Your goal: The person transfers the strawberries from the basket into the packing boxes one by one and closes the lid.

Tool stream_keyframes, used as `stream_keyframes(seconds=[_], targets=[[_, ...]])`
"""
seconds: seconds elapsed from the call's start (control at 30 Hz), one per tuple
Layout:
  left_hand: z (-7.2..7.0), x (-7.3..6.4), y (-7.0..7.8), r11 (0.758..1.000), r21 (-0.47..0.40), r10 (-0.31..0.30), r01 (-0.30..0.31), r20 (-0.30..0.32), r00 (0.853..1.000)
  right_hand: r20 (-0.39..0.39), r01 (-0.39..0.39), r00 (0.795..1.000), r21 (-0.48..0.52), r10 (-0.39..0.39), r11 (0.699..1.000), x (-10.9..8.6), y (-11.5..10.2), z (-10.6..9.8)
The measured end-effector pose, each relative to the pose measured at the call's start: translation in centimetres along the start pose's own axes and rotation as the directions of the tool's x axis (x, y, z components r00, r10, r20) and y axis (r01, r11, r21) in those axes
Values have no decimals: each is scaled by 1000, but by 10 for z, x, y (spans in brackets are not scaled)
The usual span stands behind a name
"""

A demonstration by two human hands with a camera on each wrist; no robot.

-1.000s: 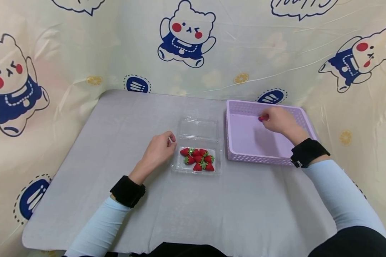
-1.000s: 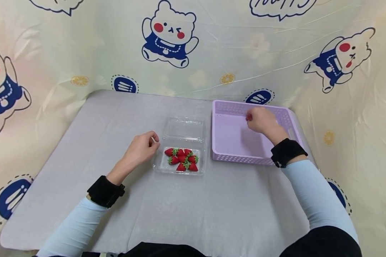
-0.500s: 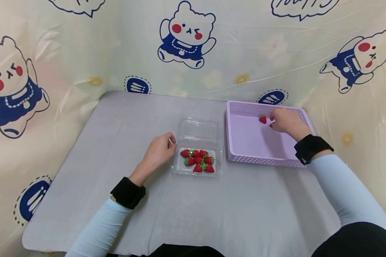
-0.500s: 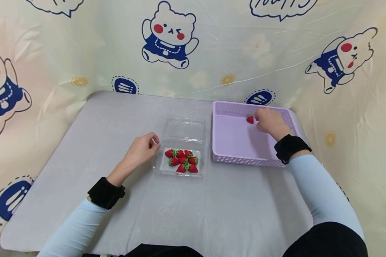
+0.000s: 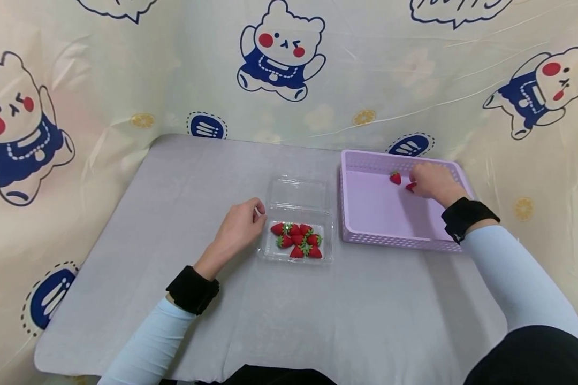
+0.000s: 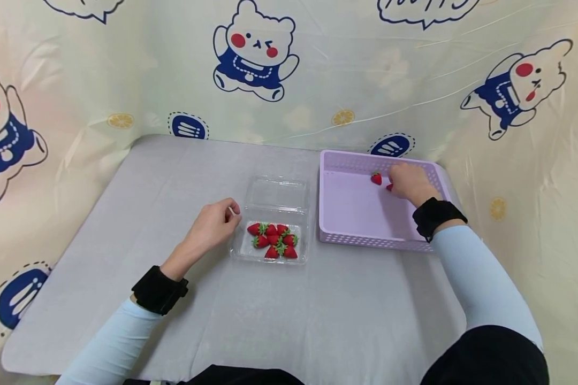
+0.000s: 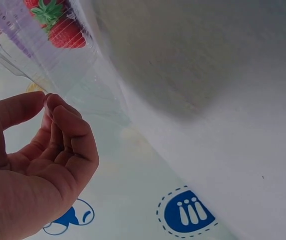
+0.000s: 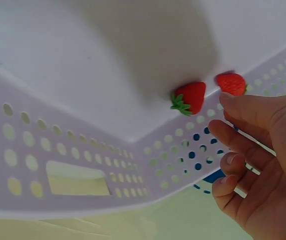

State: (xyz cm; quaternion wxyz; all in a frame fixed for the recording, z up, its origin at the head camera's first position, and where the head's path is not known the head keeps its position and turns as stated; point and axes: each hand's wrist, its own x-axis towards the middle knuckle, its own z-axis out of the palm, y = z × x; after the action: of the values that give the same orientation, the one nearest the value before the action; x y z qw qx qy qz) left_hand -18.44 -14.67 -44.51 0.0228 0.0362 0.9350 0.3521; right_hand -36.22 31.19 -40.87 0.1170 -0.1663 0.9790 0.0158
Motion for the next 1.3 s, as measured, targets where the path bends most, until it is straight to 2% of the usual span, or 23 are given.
stream_keyframes(seconds=[0.4, 1.07, 1.3], targets=[[-1, -1, 0, 1000, 4, 3, -3, 7, 1000, 13, 1, 1000, -52, 0, 999, 6, 14, 9], [-2, -1, -1, 1000, 0, -18, 18, 5, 1000, 53, -91, 995, 71, 87, 993, 19, 22, 18], [-3, -2, -2, 1000, 2, -22, 22, 3, 1000, 37, -87, 996, 77, 84, 993, 22, 25, 21]])
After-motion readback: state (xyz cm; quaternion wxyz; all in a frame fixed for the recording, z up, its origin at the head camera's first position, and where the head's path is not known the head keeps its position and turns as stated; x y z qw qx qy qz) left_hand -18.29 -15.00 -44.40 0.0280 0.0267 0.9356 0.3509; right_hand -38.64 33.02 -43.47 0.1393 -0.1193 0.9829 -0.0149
